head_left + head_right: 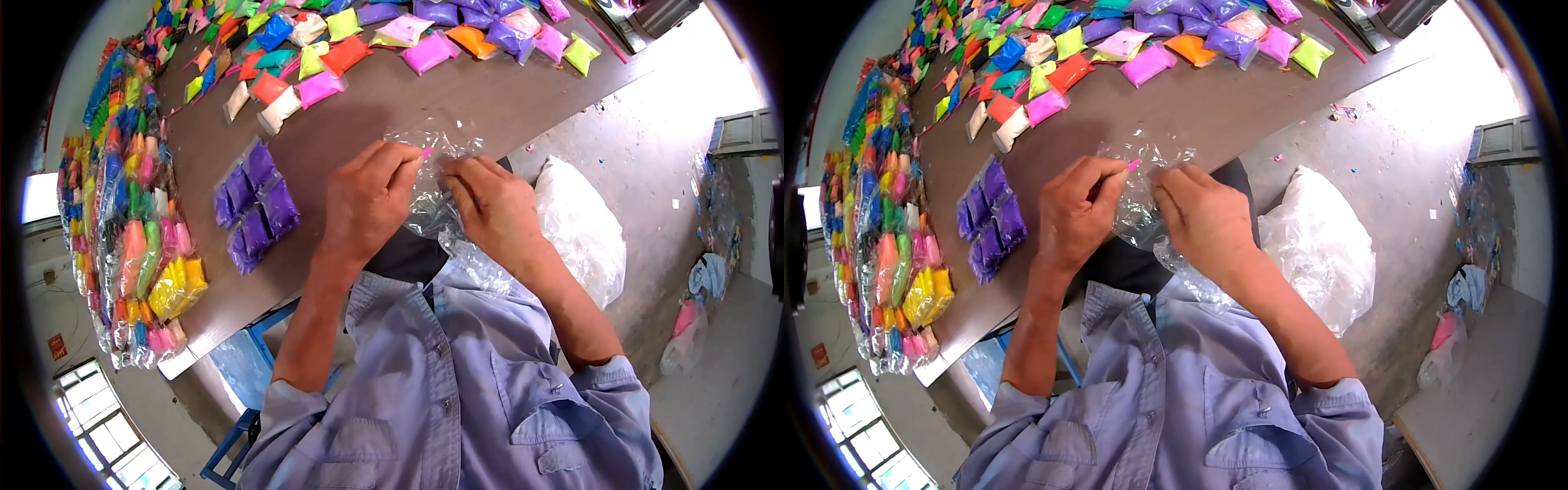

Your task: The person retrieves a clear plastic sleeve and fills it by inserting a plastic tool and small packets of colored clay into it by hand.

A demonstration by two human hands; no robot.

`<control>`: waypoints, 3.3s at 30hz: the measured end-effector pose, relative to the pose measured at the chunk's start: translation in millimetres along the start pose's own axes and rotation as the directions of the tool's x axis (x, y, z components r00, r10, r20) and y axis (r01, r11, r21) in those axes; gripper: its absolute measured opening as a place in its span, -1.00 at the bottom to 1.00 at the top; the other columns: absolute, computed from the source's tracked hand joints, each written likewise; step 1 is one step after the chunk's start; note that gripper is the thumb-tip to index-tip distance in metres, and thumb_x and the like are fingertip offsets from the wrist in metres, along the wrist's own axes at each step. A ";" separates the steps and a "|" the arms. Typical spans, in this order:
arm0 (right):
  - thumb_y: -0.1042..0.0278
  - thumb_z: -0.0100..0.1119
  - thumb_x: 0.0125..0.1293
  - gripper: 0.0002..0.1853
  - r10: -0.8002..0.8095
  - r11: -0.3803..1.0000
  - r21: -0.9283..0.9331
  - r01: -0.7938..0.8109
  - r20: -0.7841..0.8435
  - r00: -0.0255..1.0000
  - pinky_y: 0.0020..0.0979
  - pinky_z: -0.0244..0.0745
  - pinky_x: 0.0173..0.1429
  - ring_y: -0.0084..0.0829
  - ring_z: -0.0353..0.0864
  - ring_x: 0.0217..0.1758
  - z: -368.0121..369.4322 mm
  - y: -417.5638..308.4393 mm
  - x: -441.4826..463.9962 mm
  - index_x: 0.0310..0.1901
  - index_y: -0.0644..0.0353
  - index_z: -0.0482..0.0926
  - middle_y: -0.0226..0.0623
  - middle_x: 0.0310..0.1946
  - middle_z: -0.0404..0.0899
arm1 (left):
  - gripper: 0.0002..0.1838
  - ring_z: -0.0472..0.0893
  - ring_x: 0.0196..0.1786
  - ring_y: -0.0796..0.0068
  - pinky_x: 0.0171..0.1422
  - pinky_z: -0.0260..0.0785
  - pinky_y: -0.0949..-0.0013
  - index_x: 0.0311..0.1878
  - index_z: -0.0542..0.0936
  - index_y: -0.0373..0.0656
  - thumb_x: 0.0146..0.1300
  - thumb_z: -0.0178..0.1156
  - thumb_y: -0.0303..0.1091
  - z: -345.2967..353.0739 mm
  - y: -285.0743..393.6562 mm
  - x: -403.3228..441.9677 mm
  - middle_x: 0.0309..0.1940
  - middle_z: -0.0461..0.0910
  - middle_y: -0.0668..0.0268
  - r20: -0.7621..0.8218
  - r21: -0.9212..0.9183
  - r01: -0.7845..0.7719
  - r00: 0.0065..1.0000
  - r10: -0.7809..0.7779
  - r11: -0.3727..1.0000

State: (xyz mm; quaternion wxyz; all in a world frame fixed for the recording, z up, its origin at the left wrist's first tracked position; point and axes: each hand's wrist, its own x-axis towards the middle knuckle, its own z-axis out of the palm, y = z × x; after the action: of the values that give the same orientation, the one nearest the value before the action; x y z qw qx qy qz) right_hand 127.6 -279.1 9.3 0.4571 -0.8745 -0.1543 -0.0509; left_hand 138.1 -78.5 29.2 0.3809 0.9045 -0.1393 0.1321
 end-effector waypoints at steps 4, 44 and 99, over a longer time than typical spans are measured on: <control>0.35 0.38 0.44 -0.82 -0.024 1.000 -0.008 0.023 -0.056 0.998 -0.16 0.69 -0.04 -0.07 0.79 -0.09 -1.6 -11.1 -3.2 0.01 0.12 0.78 -0.20 -0.11 0.77 | -0.97 0.76 -0.22 0.04 -0.17 0.61 0.11 -0.11 0.71 -0.10 0.45 0.35 -0.41 9.1 -13.2 1.0 -0.24 0.75 0.22 -0.014 0.065 0.018 1.000 -0.017 0.998; 0.39 0.39 0.50 -0.76 0.481 0.780 0.500 -0.376 -0.096 0.871 -0.45 0.38 -0.39 -0.69 0.39 -0.50 11.5 35.8 -14.6 -0.33 0.28 0.61 -0.46 -0.60 0.50 | -0.82 0.74 -0.17 0.21 -0.25 0.61 0.12 -0.12 0.63 -0.12 0.22 0.35 -0.53 39.2 5.3 47.2 -0.24 0.57 0.30 0.323 0.375 -0.407 0.899 0.294 0.833; 0.37 0.39 0.43 -0.72 0.458 0.806 0.466 -0.365 -0.101 0.883 -0.36 0.38 -0.39 -0.60 0.37 -0.53 14.4 41.9 -15.7 -0.38 0.31 0.53 -0.36 -0.63 0.43 | -0.91 0.71 -0.20 -0.15 -0.17 0.57 -0.07 -0.10 0.61 -0.11 0.39 0.26 -0.49 30.0 -7.5 69.1 -0.23 0.64 0.16 0.223 0.347 -0.268 0.954 0.199 0.899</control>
State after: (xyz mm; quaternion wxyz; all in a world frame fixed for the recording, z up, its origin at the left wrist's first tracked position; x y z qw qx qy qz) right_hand 125.3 -293.2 -35.4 0.6538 -0.7523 0.0813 -0.0057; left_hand 208.7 -105.8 27.8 0.1691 0.9451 -0.2537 0.1180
